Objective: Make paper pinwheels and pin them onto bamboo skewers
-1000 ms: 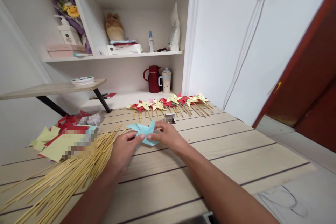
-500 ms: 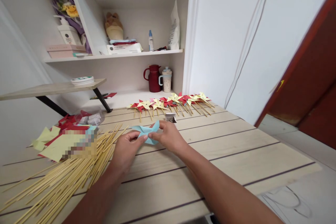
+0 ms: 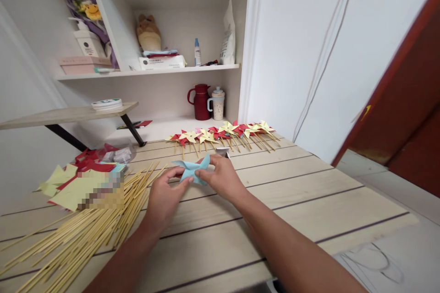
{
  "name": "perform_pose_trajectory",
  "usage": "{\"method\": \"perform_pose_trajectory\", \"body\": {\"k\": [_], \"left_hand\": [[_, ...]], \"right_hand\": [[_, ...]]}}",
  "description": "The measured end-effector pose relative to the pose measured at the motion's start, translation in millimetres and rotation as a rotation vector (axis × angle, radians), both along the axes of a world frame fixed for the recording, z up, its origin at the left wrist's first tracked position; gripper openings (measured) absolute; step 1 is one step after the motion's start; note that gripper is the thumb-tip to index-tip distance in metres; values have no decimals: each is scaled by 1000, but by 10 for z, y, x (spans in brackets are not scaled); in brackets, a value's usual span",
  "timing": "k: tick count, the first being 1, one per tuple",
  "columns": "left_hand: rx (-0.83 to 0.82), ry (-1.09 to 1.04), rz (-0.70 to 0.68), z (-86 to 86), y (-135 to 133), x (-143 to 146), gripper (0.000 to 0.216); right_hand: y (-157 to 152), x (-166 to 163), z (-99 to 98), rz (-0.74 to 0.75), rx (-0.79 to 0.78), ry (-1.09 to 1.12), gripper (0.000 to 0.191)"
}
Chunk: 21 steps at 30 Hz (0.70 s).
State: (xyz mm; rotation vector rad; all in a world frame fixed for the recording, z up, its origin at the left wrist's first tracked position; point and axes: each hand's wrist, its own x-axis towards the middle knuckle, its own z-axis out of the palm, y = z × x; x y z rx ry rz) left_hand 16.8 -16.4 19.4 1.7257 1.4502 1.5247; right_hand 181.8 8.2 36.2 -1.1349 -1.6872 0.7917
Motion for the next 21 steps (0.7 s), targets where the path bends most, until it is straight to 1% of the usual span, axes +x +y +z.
{"method": "perform_pose_trajectory", "body": {"k": [4, 8, 13, 17, 21], "left_hand": [[11, -21, 7, 2, 6, -25, 4], [-30, -77, -2, 16, 6, -23, 6], [-44, -125, -23, 26, 12, -11, 8], [-92, -161, -71, -9, 32, 3, 9], [-100, -183, -82, -50, 39, 16, 9]], "right_hand": [[0, 3, -4, -21, 24, -12, 16], [1, 10, 2, -26, 48, -30, 15], [-10, 6, 18, -24, 46, -50, 14], [1, -1, 10, -18, 28, -44, 16], [22, -4, -10, -13, 23, -51, 15]]}}
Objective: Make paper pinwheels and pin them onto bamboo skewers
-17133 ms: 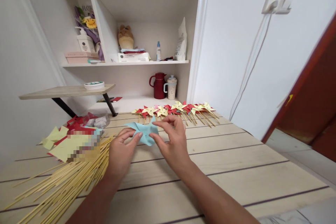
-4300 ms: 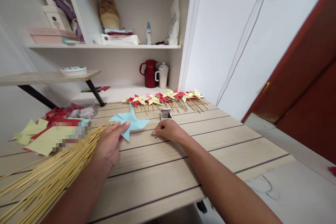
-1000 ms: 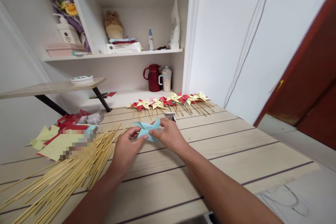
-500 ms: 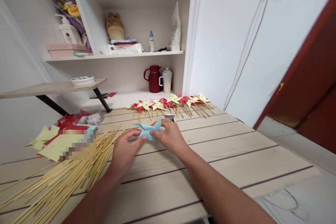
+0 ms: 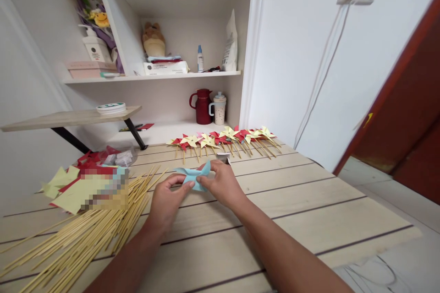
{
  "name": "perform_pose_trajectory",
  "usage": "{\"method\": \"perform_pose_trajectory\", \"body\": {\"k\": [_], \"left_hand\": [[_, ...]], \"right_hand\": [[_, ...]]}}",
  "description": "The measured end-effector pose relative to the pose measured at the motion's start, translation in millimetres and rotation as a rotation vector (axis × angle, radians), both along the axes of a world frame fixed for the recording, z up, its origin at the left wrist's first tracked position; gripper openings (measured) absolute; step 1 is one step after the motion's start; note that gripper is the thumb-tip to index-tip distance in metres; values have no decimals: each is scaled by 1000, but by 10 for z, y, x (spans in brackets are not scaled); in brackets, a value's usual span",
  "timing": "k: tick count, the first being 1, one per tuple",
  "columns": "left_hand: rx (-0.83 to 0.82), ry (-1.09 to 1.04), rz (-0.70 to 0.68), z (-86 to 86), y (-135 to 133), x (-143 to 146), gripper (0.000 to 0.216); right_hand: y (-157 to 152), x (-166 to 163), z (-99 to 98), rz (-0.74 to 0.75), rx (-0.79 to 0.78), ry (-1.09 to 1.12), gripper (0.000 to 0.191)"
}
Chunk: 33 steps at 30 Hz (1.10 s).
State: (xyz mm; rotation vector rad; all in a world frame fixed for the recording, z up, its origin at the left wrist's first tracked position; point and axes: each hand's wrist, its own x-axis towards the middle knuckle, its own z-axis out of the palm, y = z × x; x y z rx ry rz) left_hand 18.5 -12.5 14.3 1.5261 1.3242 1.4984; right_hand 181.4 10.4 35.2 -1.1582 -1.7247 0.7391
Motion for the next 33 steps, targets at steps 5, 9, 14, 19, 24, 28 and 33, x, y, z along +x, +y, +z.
{"method": "perform_pose_trajectory", "body": {"k": [5, 9, 14, 19, 24, 28, 33], "left_hand": [[-6, -21, -9, 9, -13, 8, 12], [7, 13, 42, 20, -8, 4, 10], [11, 15, 51, 8, 6, 0, 10], [-12, -15, 20, 33, 1, 6, 10], [-65, -109, 54, 38, 1, -20, 15], [-134, -204, 92, 28, 24, -98, 23], [-149, -284, 160, 19, 73, -208, 25]], "right_hand": [[-3, -10, -1, 8, 16, 2, 13], [-8, -16, -4, 30, 11, 4, 14], [2, -10, -25, 50, -7, 3, 14], [3, -17, -18, 37, -6, -14, 14], [11, -33, -29, -6, 25, 17, 13], [95, 31, -63, -19, 92, 149, 23], [262, 185, -137, -215, 91, 282, 34]]}}
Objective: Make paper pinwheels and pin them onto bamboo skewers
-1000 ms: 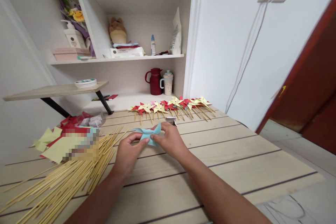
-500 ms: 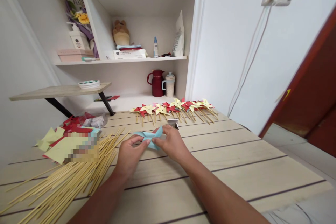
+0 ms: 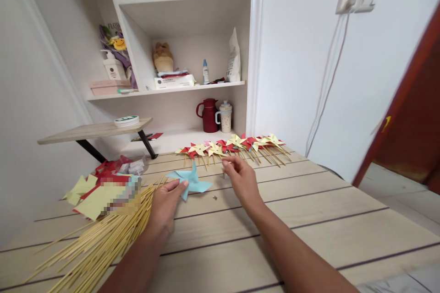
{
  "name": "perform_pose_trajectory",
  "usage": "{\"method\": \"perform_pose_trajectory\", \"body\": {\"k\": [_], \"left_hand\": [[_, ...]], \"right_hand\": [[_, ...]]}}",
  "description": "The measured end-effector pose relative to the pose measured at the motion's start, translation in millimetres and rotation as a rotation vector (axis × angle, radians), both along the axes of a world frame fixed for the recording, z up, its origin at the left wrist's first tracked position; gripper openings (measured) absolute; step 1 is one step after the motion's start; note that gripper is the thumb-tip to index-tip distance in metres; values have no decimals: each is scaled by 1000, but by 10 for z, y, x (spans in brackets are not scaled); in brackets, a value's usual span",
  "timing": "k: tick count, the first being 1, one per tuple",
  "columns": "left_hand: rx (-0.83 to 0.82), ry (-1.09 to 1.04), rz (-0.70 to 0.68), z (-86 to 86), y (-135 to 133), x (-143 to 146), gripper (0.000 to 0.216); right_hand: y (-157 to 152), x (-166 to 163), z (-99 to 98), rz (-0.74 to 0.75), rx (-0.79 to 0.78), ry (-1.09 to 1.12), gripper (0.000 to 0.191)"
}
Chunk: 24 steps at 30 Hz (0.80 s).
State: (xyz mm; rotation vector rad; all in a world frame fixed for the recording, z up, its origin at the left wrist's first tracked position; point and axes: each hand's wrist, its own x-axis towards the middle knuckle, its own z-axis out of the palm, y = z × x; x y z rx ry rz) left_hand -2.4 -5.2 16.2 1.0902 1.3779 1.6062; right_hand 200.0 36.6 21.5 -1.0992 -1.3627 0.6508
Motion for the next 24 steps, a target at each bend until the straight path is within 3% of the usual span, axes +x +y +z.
{"method": "perform_pose_trajectory", "body": {"k": [7, 14, 24], "left_hand": [[0, -70, 50, -45, 73, -84, 26], [1, -122, 41, -72, 105, -127, 34], [23, -137, -39, -122, 116, -110, 31]], "right_hand": [[77, 56, -141, -75, -91, -119, 48], [40, -53, -309, 77, -187, -296, 32], [3, 76, -362, 180, -116, -384, 18]]}}
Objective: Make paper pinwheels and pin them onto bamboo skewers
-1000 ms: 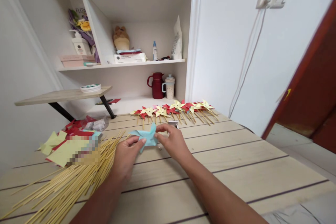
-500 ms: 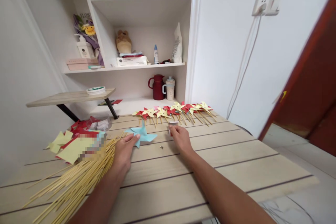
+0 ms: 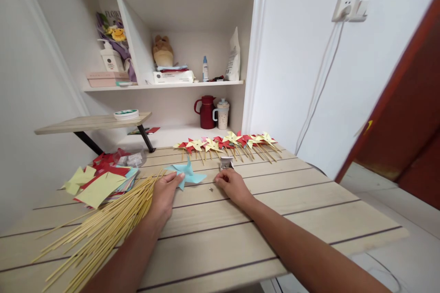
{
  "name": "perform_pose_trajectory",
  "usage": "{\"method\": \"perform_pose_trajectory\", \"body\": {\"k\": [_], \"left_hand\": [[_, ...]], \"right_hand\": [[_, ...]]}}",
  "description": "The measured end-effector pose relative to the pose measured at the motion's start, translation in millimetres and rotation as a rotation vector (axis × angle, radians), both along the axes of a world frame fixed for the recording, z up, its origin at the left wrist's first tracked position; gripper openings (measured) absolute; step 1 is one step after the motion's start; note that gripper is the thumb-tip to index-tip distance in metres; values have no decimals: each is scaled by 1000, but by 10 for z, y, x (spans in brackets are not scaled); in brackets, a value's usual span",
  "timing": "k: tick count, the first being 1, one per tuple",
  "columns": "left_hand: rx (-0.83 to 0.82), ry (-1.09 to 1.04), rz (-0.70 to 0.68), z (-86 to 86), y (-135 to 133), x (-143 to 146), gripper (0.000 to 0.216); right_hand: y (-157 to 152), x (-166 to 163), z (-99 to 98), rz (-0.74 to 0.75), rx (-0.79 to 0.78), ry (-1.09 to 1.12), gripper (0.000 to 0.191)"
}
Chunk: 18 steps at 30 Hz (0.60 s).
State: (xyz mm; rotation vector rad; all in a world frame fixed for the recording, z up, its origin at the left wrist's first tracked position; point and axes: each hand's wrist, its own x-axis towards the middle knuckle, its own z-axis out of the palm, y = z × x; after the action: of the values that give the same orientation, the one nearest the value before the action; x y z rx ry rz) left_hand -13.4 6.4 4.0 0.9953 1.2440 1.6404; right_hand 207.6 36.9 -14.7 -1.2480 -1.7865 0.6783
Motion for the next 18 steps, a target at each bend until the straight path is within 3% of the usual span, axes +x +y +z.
{"method": "perform_pose_trajectory", "body": {"k": [7, 18], "left_hand": [[-7, -47, 26, -6, 25, 16, 31], [28, -51, -20, 40, -76, 157, 27]], "right_hand": [[-65, 10, 34, 89, -16, -69, 16], [-54, 35, 2, 51, -58, -54, 20]]}}
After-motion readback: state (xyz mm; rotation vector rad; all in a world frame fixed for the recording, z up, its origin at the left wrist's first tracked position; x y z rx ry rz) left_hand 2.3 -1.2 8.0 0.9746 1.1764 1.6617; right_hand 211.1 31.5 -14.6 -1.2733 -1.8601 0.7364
